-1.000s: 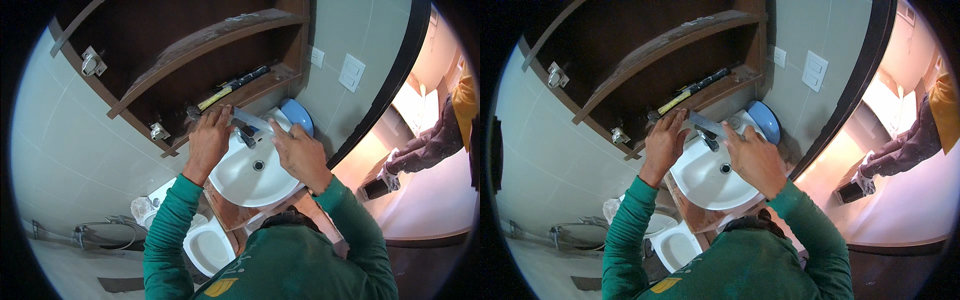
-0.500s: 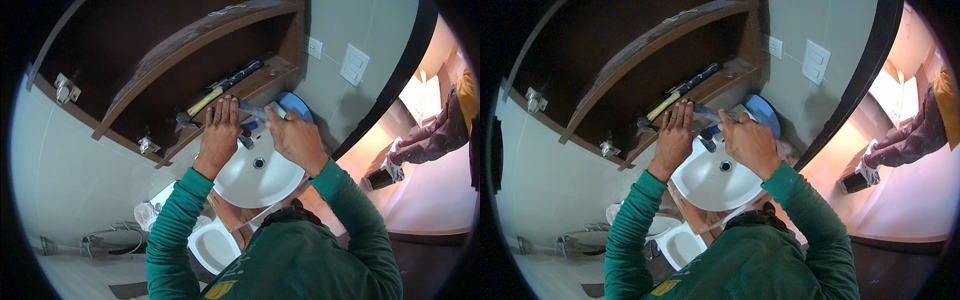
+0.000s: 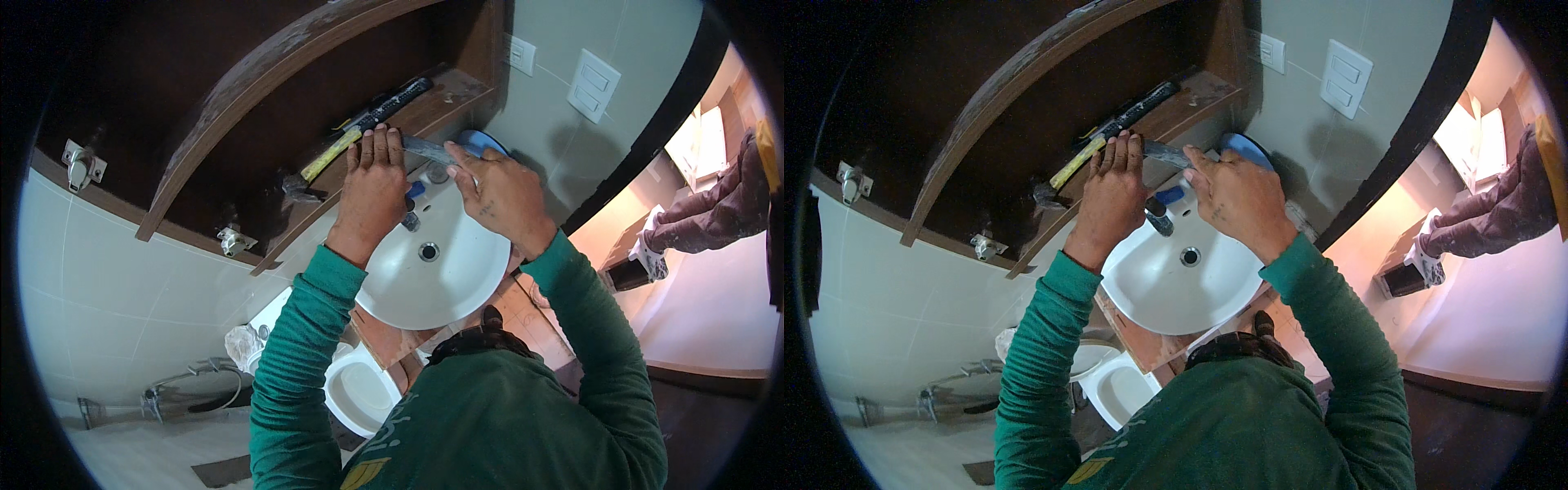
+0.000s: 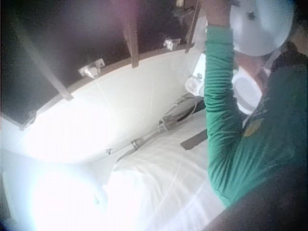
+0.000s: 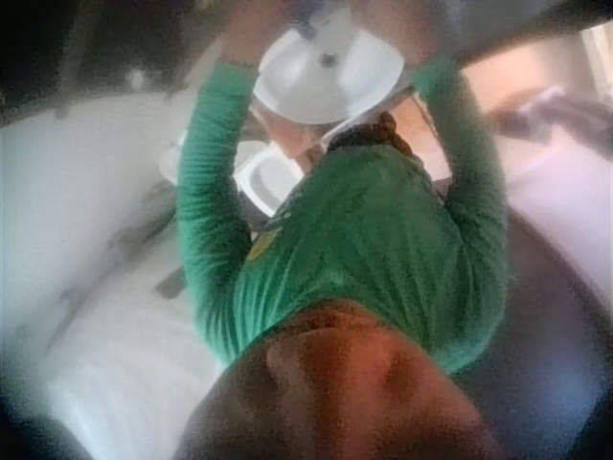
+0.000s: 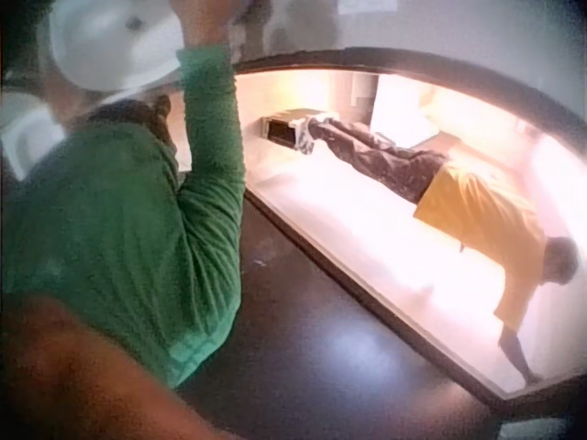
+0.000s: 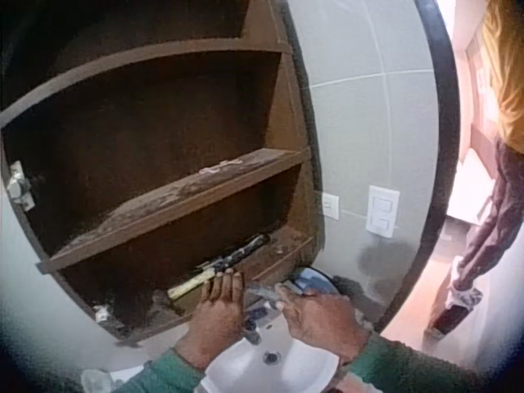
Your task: The person measures various parts of a wooden wall-mounted cabinet using a metal ruler. They measure the top, sides, and interior shelves, repositioning the ruler frequently to capture different dimensions. The person also briefly handles a small blue plastic bowl near the sink below the cabinet.
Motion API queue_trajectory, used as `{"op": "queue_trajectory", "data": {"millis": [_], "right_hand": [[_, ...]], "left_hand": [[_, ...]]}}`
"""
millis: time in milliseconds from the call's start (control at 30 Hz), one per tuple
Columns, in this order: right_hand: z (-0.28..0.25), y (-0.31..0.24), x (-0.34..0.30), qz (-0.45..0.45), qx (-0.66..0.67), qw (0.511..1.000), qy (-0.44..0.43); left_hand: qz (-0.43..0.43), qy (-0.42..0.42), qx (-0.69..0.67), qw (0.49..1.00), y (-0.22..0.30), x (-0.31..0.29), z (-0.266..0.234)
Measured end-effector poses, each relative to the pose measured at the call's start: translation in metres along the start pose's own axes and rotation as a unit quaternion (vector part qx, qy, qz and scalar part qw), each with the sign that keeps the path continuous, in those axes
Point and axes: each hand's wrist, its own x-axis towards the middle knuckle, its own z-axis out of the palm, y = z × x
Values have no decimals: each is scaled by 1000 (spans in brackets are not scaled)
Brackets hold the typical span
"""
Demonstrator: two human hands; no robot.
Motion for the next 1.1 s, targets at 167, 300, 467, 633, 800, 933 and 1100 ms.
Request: {"op": "queue_trajectory", "data": {"millis": [167, 300, 467, 633, 800, 933, 1100], "right_hand": [[-4, -19, -13, -3, -2, 1000, 1], [0, -17, -13, -17, 4, 1000, 24], [0, -1, -7, 20, -20, 1000, 13], [4, 24, -3, 29, 14, 999, 42], [8, 37, 1, 35, 18, 998, 46], [8, 41, 10, 30, 20, 998, 60], [10, 35, 5, -10, -12, 999, 46]], "left_hand": [[14, 9, -23, 1000, -6, -26, -9], [23, 21, -6, 999, -5, -21, -7], [24, 26, 6, 999, 9, 2, 3], [43, 32, -17, 998, 17, 23, 8], [28, -4, -1, 1000, 23, 39, 5], [14, -37, 2, 999, 26, 49, -1], [27, -45, -14, 999, 9, 26, -13]]}}
